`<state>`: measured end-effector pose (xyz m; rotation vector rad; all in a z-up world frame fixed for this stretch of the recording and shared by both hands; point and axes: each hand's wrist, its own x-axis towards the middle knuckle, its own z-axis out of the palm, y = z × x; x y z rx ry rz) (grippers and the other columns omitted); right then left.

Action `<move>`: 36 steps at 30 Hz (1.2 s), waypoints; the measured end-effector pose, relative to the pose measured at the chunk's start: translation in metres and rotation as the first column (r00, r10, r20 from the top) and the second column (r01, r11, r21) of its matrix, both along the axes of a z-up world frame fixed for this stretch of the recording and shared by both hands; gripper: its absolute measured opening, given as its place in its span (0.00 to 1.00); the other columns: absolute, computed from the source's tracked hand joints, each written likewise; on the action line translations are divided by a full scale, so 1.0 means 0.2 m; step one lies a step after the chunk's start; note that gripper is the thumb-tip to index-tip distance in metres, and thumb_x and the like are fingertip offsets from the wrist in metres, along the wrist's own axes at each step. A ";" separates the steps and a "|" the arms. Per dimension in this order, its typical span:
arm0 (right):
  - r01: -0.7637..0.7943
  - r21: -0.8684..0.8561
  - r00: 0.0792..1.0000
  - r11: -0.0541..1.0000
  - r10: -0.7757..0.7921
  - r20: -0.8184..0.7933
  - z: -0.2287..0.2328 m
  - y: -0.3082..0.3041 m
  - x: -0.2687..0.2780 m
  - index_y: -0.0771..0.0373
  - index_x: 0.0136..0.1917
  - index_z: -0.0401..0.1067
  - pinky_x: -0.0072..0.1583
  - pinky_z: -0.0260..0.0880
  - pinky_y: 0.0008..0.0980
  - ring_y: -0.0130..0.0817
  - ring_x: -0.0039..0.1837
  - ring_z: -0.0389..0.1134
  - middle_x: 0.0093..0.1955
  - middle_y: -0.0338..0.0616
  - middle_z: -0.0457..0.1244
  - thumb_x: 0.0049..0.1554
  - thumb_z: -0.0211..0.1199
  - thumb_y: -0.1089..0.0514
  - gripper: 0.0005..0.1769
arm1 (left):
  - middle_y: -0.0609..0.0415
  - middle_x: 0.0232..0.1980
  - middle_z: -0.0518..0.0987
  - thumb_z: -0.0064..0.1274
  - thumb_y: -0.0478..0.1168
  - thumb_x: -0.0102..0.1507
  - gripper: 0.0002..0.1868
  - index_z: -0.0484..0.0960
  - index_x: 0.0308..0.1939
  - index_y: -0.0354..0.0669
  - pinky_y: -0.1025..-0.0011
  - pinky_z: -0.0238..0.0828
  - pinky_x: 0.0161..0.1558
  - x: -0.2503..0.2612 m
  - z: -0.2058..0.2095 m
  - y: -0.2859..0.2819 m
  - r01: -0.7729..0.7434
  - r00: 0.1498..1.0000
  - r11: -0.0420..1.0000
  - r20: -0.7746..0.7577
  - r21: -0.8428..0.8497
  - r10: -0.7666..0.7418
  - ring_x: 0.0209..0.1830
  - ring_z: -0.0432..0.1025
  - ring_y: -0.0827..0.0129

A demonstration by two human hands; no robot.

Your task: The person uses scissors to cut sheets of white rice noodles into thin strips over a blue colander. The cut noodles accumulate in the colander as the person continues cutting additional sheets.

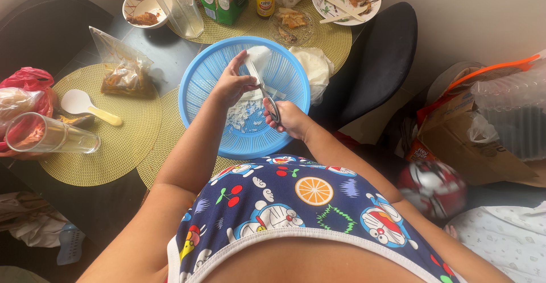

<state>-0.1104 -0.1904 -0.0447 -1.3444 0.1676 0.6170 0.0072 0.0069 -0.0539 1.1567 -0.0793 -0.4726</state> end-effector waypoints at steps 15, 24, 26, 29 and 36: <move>-0.050 -0.012 0.999 0.999 0.049 -0.008 0.04 0.05 0.05 0.66 0.47 0.70 0.31 0.57 0.19 0.24 0.35 0.65 0.34 0.40 0.64 0.57 0.56 0.27 0.37 | 0.44 0.80 0.61 0.56 0.28 0.64 0.40 0.58 0.79 0.39 0.73 0.78 0.45 -0.02 -0.12 0.08 -0.152 0.982 0.988 0.113 0.004 0.151 0.51 0.75 0.72; -0.103 0.023 0.994 0.994 0.102 0.042 0.01 0.07 0.06 0.65 0.47 0.69 0.31 0.57 0.20 0.25 0.35 0.65 0.34 0.40 0.64 0.61 0.55 0.32 0.31 | 0.47 0.73 0.68 0.56 0.24 0.62 0.36 0.64 0.75 0.35 0.73 0.78 0.45 0.00 -0.11 0.12 -0.269 0.950 0.959 0.140 -0.091 0.279 0.51 0.76 0.70; -0.110 0.045 0.993 0.993 0.108 0.036 0.01 0.07 0.06 0.65 0.49 0.69 0.32 0.57 0.19 0.24 0.35 0.65 0.35 0.39 0.64 0.64 0.53 0.37 0.27 | 0.49 0.76 0.65 0.57 0.24 0.62 0.39 0.62 0.76 0.36 0.74 0.76 0.44 -0.01 -0.09 0.13 -0.266 0.950 0.960 0.147 -0.082 0.276 0.52 0.75 0.71; -0.141 -0.003 0.988 0.990 0.141 0.059 0.00 0.08 0.06 0.63 0.53 0.70 0.33 0.59 0.20 0.23 0.37 0.65 0.37 0.38 0.64 0.65 0.50 0.46 0.18 | 0.48 0.77 0.63 0.59 0.23 0.61 0.42 0.60 0.78 0.36 0.74 0.73 0.42 -0.02 -0.05 0.15 -0.255 0.953 0.961 0.141 -0.108 0.268 0.47 0.75 0.72; -0.134 0.041 0.991 0.990 0.133 0.016 -0.01 0.10 0.06 0.62 0.53 0.69 0.34 0.60 0.22 0.25 0.38 0.66 0.38 0.39 0.64 0.67 0.46 0.47 0.19 | 0.47 0.79 0.59 0.58 0.20 0.58 0.48 0.54 0.79 0.37 0.73 0.75 0.40 -0.07 0.03 0.16 -0.235 0.960 0.970 0.142 -0.068 0.243 0.42 0.76 0.70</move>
